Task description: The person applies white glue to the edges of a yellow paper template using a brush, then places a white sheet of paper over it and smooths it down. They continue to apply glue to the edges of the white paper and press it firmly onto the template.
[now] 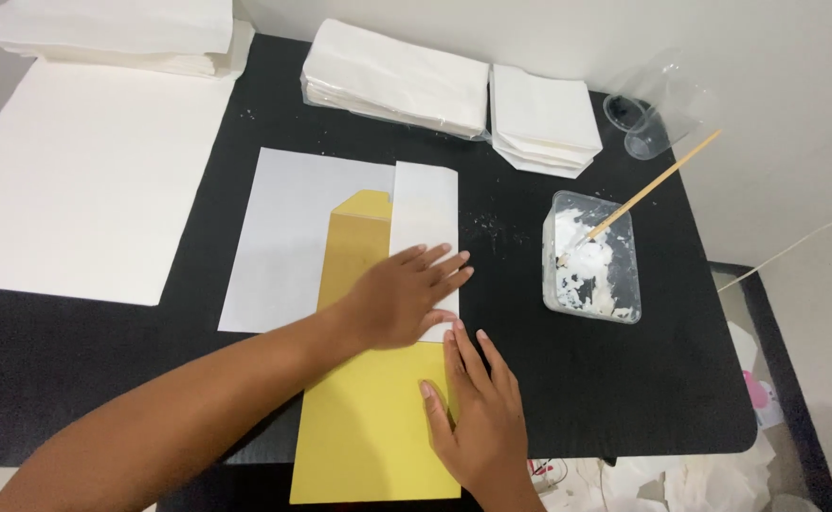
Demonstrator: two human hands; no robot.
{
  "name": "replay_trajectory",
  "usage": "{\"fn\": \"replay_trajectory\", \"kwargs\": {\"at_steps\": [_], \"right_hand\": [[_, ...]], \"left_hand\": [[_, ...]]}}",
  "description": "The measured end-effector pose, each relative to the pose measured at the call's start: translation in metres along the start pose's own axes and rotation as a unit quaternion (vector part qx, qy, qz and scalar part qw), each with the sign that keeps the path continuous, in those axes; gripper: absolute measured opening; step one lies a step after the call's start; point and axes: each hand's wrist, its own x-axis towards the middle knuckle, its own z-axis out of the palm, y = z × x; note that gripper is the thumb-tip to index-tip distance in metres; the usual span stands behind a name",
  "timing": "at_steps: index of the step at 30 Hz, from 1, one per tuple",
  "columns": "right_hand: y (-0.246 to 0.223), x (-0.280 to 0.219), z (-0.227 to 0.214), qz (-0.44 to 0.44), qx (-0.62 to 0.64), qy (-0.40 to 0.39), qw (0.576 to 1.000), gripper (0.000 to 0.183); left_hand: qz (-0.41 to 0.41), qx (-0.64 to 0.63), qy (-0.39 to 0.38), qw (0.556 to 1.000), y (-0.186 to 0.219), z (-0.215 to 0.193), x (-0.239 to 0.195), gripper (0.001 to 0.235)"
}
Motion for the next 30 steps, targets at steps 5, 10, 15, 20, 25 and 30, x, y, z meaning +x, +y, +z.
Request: {"fn": "replay_trajectory", "kwargs": {"at_steps": [5, 10, 15, 20, 25, 30], "right_hand": [[0.001, -0.001, 0.000, 0.013, -0.002, -0.012, 1.000, 0.064], [0.001, -0.001, 0.001, 0.025, -0.002, -0.031, 0.999, 0.065], [0.001, -0.001, 0.001, 0.034, 0.005, -0.036, 0.999, 0.063], [0.007, 0.002, 0.001, -0.011, 0.001, -0.006, 1.000, 0.063], [0.019, 0.024, -0.006, -0.016, 0.005, -0.109, 0.994, 0.055], [0.020, 0.098, -0.008, -0.077, -0.017, -0.036, 0.996, 0.028]], "left_hand": [[-0.067, -0.022, -0.096, 0.993, -0.031, -0.013, 0.043, 0.072], [-0.158, 0.012, -0.122, 0.980, -0.071, 0.004, 0.075, 0.070], [-0.170, 0.036, -0.190, 0.966, -0.039, -0.025, 0.061, 0.070], [-0.105, -0.006, -0.135, 0.985, -0.006, -0.033, -0.014, 0.072], [-0.099, -0.144, -0.135, 0.975, -0.004, -0.073, -0.050, 0.062], [-0.134, -0.160, -0.143, 0.967, 0.002, -0.120, -0.039, 0.058]]}}
